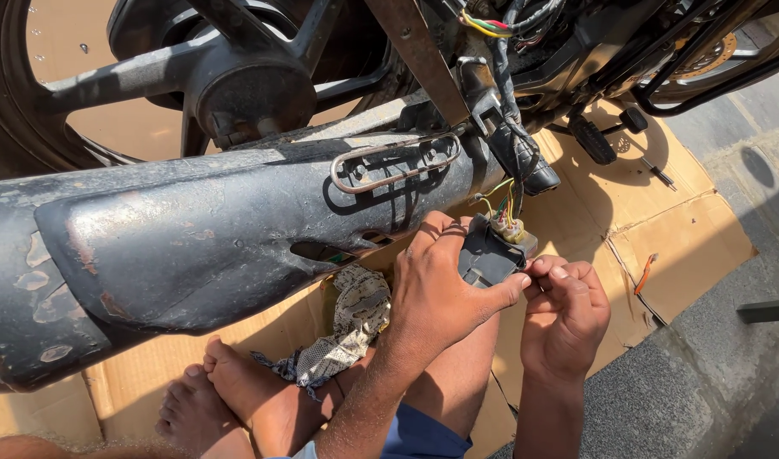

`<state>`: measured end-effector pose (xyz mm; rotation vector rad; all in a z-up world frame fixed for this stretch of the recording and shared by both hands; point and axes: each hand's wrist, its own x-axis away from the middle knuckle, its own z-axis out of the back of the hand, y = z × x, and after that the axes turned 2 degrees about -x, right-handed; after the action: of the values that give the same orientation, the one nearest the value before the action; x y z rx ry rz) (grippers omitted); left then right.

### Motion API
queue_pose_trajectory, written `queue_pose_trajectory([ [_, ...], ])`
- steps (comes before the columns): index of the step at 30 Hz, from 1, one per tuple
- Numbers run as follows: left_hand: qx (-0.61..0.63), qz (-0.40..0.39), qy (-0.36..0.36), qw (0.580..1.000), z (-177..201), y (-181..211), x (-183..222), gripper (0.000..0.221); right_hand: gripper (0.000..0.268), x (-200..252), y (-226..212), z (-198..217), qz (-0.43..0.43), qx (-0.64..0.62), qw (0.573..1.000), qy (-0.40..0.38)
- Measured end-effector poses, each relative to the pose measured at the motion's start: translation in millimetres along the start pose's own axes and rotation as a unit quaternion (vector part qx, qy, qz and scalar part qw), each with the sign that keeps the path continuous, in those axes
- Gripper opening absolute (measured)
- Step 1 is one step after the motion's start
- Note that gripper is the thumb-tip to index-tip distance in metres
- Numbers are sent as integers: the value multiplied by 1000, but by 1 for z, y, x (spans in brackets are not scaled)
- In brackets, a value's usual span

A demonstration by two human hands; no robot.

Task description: The person sits on cardboard on the ground beside a motorcycle and works on its battery and wiring. They connect wires to the battery terminals, tuck the wiring into place, and fit a black plastic cover and metal bracket over the battery, pressing the parts together by hand.

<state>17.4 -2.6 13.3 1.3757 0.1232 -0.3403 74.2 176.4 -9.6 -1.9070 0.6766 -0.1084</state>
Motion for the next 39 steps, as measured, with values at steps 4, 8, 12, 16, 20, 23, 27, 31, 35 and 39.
queue_pose_trajectory([
  [4,5,-7,5,1000,0,-2,0,57,7,0,1,3,-2,8,1000,-8],
  [8,-17,-4,5,1000,1,-3,-2,63,8,0,4,6,-5,8,1000,-10],
  [12,-19,-21,8,1000,-1,-7,0,66,9,-1,7,10,-10,21,1000,-3],
  [16,-20,-26,5,999,-1,-9,1,71,9,-1,9,11,-13,20,1000,-4],
  [20,-24,-25,12,999,-1,-8,1,71,9,-1,10,12,-16,26,999,-18],
  [23,-14,-30,18,999,-4,-12,1,72,11,0,11,9,-6,25,998,-50],
  [27,6,-46,-9,999,-2,-12,-2,71,40,1,6,-20,-3,52,993,-111],
  [31,41,-73,-19,996,2,-20,-4,75,51,-7,6,-18,-41,18,989,-140],
  [35,61,-70,-71,993,3,-29,-7,89,60,-13,3,-16,-74,6,984,-164],
  [39,146,-86,-121,978,10,-33,-7,104,70,-14,-3,-28,-91,-36,980,-175],
])
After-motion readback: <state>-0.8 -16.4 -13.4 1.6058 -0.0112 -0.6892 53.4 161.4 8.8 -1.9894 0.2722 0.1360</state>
